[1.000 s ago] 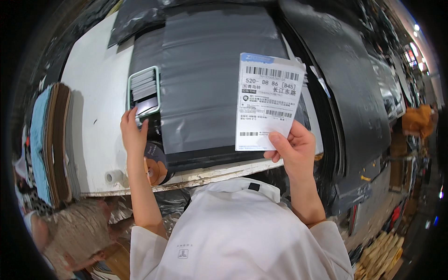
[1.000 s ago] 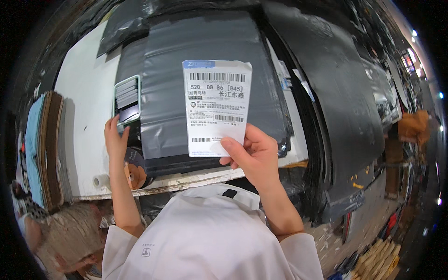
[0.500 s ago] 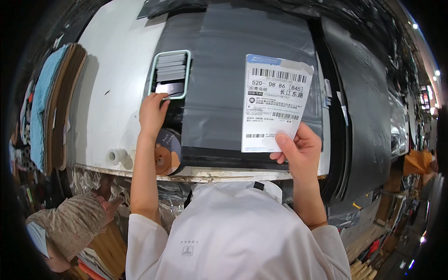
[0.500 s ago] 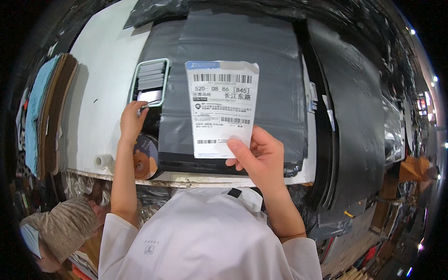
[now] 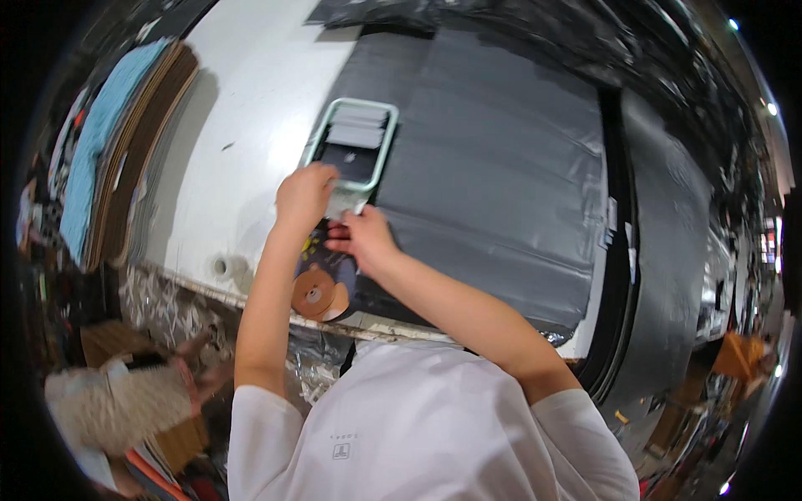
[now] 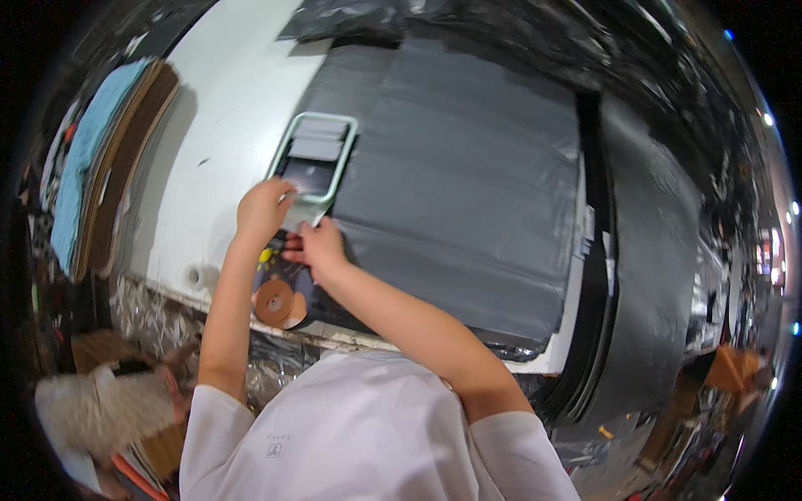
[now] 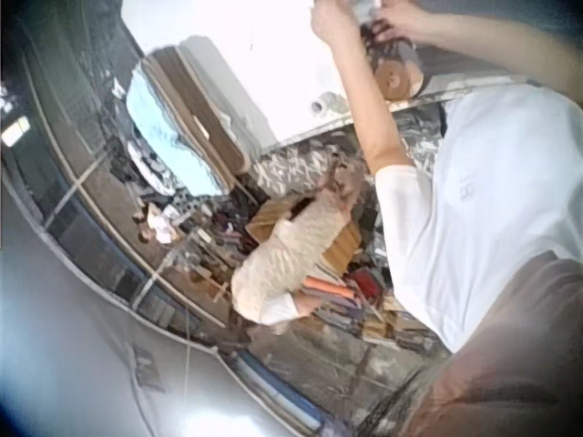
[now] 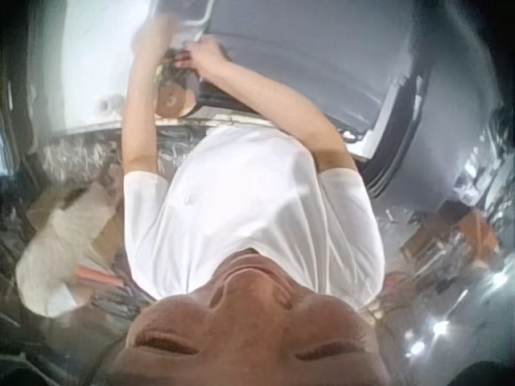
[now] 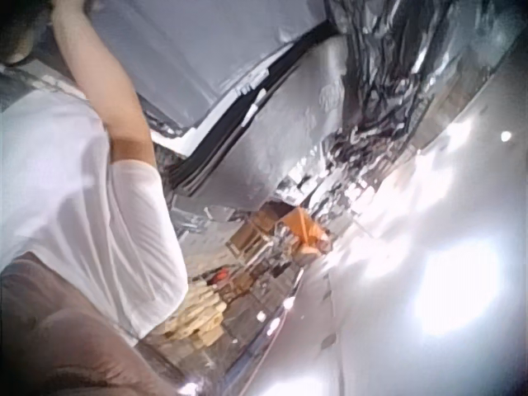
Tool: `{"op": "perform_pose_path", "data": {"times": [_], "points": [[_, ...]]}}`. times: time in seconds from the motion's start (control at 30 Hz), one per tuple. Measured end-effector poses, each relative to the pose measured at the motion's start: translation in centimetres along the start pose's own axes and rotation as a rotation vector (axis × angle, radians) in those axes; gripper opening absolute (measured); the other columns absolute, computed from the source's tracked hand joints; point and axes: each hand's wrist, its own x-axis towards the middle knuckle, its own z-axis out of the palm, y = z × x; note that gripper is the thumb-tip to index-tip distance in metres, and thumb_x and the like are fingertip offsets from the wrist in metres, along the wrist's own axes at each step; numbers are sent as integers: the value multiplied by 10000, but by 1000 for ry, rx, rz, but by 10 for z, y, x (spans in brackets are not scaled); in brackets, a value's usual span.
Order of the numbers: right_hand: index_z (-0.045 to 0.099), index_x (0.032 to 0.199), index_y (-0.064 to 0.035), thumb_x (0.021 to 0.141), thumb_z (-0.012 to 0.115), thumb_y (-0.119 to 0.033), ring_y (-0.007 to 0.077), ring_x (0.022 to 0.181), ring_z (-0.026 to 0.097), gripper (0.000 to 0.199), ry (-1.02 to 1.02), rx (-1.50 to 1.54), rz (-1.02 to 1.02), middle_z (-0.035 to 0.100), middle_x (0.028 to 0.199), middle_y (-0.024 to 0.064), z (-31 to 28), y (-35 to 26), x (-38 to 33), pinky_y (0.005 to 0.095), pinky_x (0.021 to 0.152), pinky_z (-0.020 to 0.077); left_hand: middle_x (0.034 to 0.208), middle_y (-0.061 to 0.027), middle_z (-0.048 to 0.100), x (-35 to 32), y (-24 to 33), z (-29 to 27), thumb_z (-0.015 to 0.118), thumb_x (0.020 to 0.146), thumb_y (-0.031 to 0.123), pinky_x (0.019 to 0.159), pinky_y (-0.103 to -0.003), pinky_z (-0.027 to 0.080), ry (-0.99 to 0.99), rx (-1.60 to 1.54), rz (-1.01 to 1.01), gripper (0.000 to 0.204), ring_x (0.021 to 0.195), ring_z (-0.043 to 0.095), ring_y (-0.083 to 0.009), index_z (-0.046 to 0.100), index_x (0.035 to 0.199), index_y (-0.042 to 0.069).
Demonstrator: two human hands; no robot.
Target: The person folds car floor mats and places them into plastic mailing bags, peels adhesive shipping labels from a roll, and applies them to the outside of the bags.
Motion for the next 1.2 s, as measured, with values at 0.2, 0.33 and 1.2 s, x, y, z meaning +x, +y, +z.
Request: {"op": "perform_pose_path", "data": {"times": [0.2, 0.33, 1.2], "points": [[573, 970, -4, 874, 553, -271, 174, 615, 620, 284, -520, -157, 102, 635, 759, 119, -68, -67, -105, 287, 543, 516, 999, -152, 586, -26, -17, 38, 593, 767, 21, 818, -358, 445, 338, -172, 154, 228, 931, 552, -317, 603, 996, 22], [580, 1070, -62, 863, 556, -177, 167, 676, 617, 238, 305, -907, -597, 637, 833, 79, -193, -111, -183, 277, 662, 513, 986, -93, 591, -50, 1, 39, 532, 829, 9, 707, -276, 459, 139, -459, 51, 172, 877, 566, -189, 599, 987, 18], [560, 810, -67, 725, 583, -132, 159, 620, 572, 110, 867, -1918, -721, 563, 684, 18, -253, -110, -527, 287, 573, 429, 840, -41, 613, -101, 467, 67, 741, 518, 166, 602, -326, 448, -414, -385, 1695, 467, 679, 578, -218, 589, 957, 111]]}}
